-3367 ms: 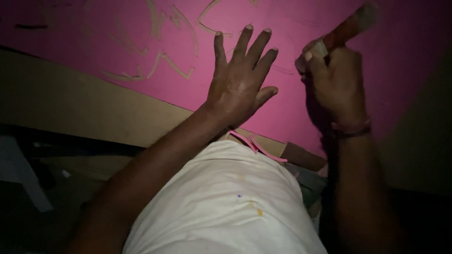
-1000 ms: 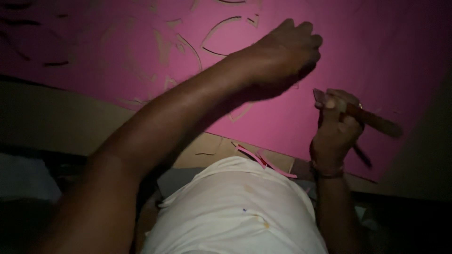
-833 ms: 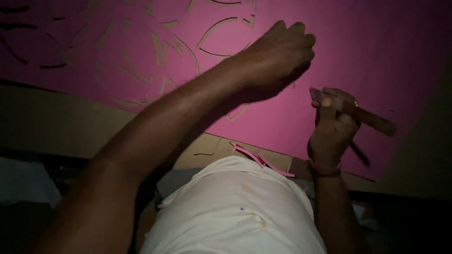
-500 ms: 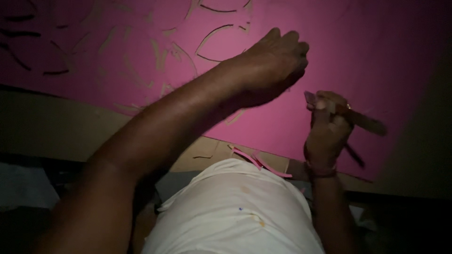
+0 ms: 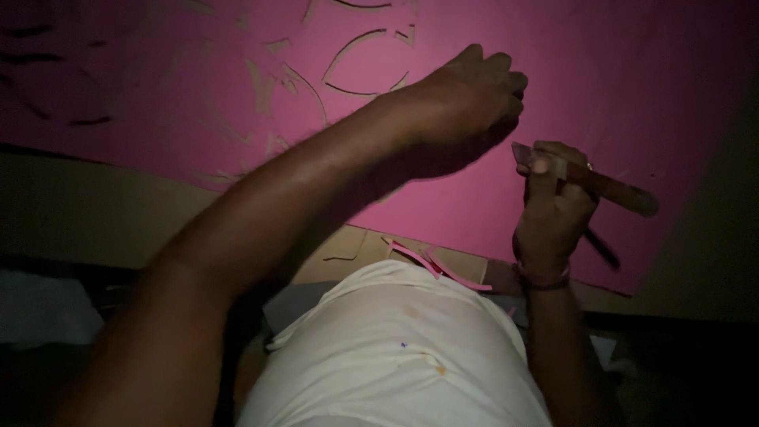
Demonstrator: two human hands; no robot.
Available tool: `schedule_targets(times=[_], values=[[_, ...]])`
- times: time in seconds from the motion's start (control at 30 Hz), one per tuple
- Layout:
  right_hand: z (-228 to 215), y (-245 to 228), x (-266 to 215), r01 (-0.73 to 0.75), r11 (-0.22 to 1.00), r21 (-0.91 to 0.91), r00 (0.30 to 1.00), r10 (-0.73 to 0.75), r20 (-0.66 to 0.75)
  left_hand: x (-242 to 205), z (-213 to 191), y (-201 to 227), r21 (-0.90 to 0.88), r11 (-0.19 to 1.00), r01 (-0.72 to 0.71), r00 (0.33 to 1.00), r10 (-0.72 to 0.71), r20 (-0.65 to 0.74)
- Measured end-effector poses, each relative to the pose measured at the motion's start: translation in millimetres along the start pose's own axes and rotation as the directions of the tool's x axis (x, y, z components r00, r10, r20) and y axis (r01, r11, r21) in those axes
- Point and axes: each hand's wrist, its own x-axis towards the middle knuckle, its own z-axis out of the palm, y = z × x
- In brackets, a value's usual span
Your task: The person carves decorative shapes into a pink wood panel using a chisel and a hammer.
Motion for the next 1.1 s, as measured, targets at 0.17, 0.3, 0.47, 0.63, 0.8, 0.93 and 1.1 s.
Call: schedule_targets(times=[0.17,0.3,0.47,0.63,0.8,0.93,1.1], values=[[-0.9,4.3,-3.5,0.0,0.999,0.032,1.0,0.0,-0.007,-2.1,10.9,-5.0,-0.046,0.998,-0.049,0.997,0.047,-0.056],[0.3,-1.6,-5.1,-0.018,1.0,0.012,1.0,0.018,-0.015,-5.9,12.0,2.6,-0.072,0.996,-0.052,0.981,0.037,-0.193],[7.5,-10.3,0.6,-0.047,0.998,-0.034,0.997,0.045,-0.059,-48.1,-7.3,-7.8,-0.219,0.942,0.253,0.891,-0.315,-0.327],[20.8,-14.5,19.7,-0.072,0.997,-0.03,0.997,0.072,0.008,-89.3,29.1,-0.4,-0.038,0.924,0.381,0.845,-0.364,-0.392],[44.3,-27.3,55.2,-0.031,0.99,0.137,0.992,0.013,0.127,-98.0,68.9,7.9,-0.041,0.897,0.441,0.823,-0.422,-0.379],[63.1,-37.1,71.0,-0.042,0.99,0.133,0.983,0.017,0.182,-102.6,68.2,6.2,-0.07,0.904,0.423,0.829,-0.417,-0.372],[69.7,-41.4,69.5,-0.101,0.96,0.262,0.979,0.048,0.2,-103.4,66.3,7.7,-0.067,0.909,0.411,0.826,-0.403,-0.395]])
